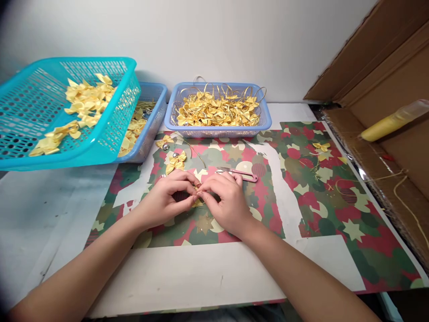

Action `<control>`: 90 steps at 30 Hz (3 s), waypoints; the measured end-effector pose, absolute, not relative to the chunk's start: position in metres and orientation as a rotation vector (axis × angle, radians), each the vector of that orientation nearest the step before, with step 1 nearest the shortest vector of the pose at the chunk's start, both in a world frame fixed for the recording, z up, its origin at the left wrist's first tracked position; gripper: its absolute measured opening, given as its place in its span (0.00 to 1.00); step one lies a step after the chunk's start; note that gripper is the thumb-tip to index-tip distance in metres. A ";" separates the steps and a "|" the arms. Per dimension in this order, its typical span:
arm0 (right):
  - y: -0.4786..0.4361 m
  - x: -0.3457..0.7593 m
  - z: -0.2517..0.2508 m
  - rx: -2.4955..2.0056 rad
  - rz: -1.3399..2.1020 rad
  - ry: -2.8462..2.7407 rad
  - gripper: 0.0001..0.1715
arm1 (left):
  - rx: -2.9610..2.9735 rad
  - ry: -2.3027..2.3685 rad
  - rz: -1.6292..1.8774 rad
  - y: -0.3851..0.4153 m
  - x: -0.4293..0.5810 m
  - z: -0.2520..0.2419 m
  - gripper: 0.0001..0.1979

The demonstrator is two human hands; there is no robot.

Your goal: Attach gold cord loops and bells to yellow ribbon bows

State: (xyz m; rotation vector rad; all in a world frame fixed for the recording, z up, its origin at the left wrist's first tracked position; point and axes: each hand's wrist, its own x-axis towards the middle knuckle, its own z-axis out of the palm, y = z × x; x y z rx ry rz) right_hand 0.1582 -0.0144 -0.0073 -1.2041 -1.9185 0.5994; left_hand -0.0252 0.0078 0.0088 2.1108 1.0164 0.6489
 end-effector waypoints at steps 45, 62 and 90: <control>-0.012 0.161 -0.008 -1.119 0.715 -1.733 0.07 | 1.710 0.898 0.785 0.001 -0.017 0.002 0.14; -0.013 0.159 -0.008 -1.162 0.523 -1.657 0.10 | 1.165 0.960 0.989 -0.009 -0.006 -0.004 0.18; -0.015 0.159 -0.007 -1.196 0.349 -1.789 0.09 | 1.929 1.131 0.821 -0.002 -0.013 0.006 0.07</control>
